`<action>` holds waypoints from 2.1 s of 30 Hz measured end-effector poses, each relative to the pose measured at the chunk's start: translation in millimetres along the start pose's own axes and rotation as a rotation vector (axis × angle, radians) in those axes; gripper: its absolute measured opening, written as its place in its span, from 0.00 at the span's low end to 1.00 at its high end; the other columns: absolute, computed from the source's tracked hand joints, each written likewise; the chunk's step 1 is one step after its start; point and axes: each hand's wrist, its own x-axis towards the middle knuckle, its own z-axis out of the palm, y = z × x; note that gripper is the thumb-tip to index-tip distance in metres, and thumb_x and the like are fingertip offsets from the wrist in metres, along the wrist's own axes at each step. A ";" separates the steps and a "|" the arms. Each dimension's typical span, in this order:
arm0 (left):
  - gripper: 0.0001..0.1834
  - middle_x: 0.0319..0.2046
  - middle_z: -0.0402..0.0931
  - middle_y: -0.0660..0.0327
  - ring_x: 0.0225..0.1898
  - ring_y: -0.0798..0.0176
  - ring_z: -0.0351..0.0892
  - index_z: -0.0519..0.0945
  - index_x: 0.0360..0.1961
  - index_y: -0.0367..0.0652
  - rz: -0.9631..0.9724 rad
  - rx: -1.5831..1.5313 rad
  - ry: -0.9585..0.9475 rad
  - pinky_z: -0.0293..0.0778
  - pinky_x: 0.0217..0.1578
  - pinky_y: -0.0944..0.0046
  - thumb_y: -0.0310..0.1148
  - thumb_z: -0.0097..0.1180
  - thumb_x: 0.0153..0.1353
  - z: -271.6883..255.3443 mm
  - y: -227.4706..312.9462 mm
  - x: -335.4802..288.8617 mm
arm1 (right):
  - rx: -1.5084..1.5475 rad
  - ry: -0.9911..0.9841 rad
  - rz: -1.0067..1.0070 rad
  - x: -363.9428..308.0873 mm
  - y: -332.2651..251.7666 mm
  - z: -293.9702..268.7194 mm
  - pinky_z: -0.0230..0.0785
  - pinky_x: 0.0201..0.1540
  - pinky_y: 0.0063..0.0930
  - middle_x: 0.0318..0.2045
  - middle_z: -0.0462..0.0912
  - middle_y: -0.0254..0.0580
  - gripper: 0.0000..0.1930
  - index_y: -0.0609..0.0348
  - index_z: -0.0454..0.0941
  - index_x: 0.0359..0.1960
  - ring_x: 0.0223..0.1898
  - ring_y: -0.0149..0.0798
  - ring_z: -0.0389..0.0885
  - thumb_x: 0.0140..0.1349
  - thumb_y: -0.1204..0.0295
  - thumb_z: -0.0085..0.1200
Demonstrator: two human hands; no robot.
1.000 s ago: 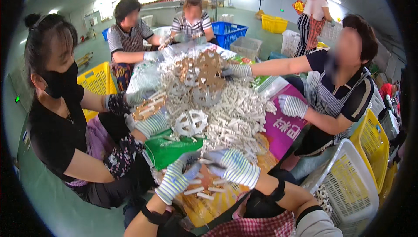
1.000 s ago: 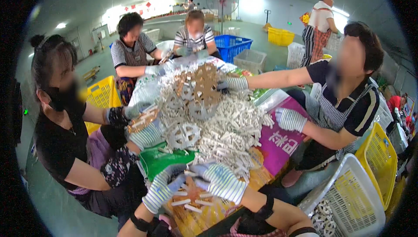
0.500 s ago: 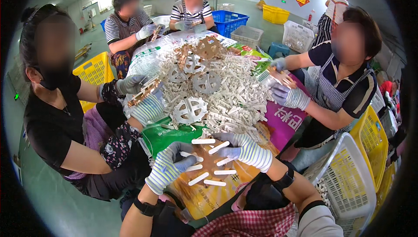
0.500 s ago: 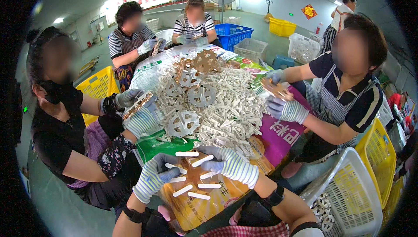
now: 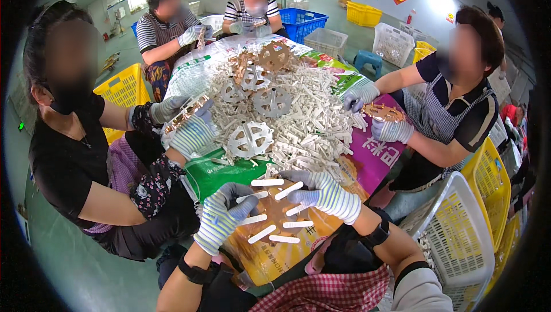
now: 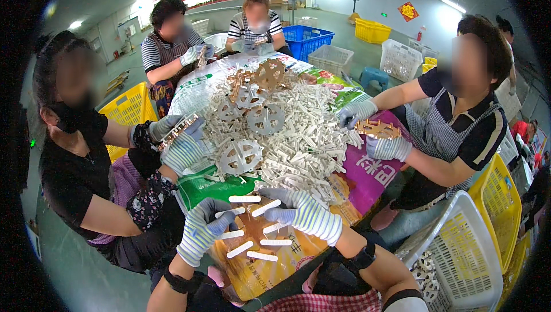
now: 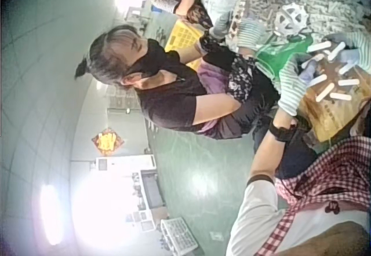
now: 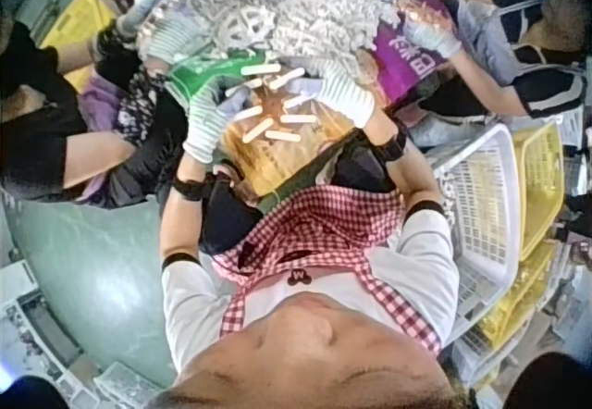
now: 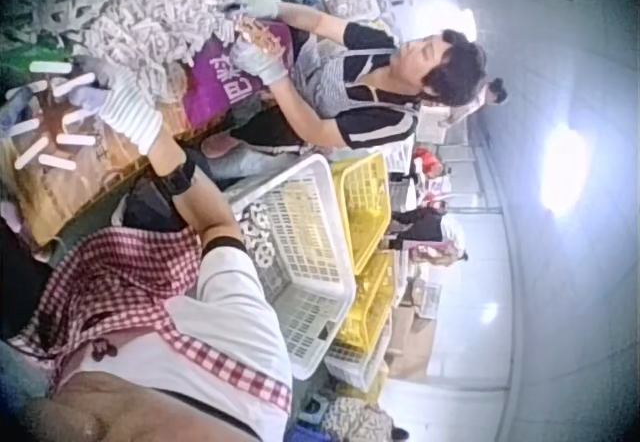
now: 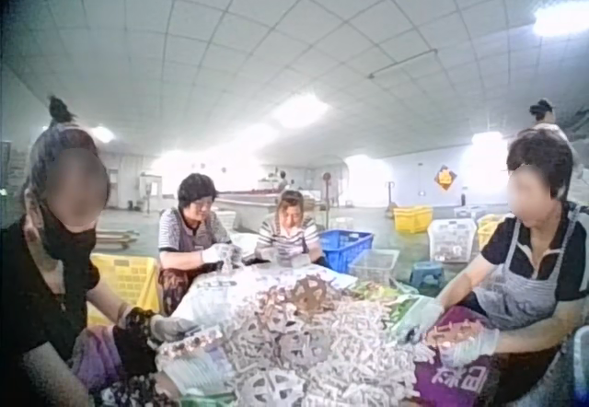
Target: The person sits at a table in a factory setting, wearing gloves and a face mask. They repeatedly pick up small white plastic rods and insert them into holes on a circular plastic base. The person works alongside several other women performing the same assembly task. Finished units are placed into a white basket.
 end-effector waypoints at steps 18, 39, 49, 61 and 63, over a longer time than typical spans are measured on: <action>0.14 0.44 0.83 0.61 0.43 0.71 0.80 0.81 0.50 0.37 0.137 0.160 0.083 0.78 0.47 0.69 0.26 0.64 0.63 4.6 2.5 -7.5 | 0.206 0.218 -0.077 -0.8 2.4 2.9 0.75 0.55 0.28 0.55 0.80 0.45 0.30 0.71 0.64 0.67 0.53 0.34 0.80 0.66 0.71 0.60; 0.15 0.39 0.84 0.64 0.38 0.74 0.79 0.84 0.49 0.36 0.180 0.158 0.111 0.76 0.42 0.71 0.33 0.64 0.65 11.5 -5.3 -1.3 | -1.224 0.356 -0.913 -3.2 -16.5 36.4 0.59 0.64 0.58 0.56 0.74 0.39 0.24 0.45 0.73 0.46 0.61 0.52 0.70 0.49 0.55 0.69; 0.14 0.38 0.84 0.61 0.39 0.71 0.81 0.83 0.50 0.36 0.213 0.161 0.181 0.77 0.41 0.70 0.30 0.63 0.65 14.7 -4.4 -9.5 | -1.274 0.269 -0.952 1.8 -6.7 36.6 0.60 0.63 0.58 0.55 0.76 0.38 0.17 0.45 0.80 0.43 0.61 0.51 0.71 0.53 0.57 0.65; 0.14 0.42 0.81 0.60 0.40 0.66 0.80 0.81 0.48 0.39 0.230 -0.179 0.224 0.78 0.42 0.63 0.36 0.59 0.66 12.5 3.0 -14.1 | -0.603 0.300 -0.307 -11.0 20.1 1.1 0.69 0.59 0.36 0.54 0.78 0.53 0.29 0.68 0.65 0.65 0.53 0.43 0.77 0.63 0.70 0.55; 0.18 0.40 0.79 0.59 0.39 0.63 0.80 0.77 0.51 0.39 0.278 -0.228 0.114 0.80 0.42 0.60 0.39 0.58 0.66 -3.6 -7.7 -16.9 | -0.491 0.066 -0.394 -24.3 16.4 27.7 0.69 0.59 0.36 0.57 0.78 0.56 0.29 0.64 0.64 0.68 0.56 0.41 0.76 0.66 0.68 0.54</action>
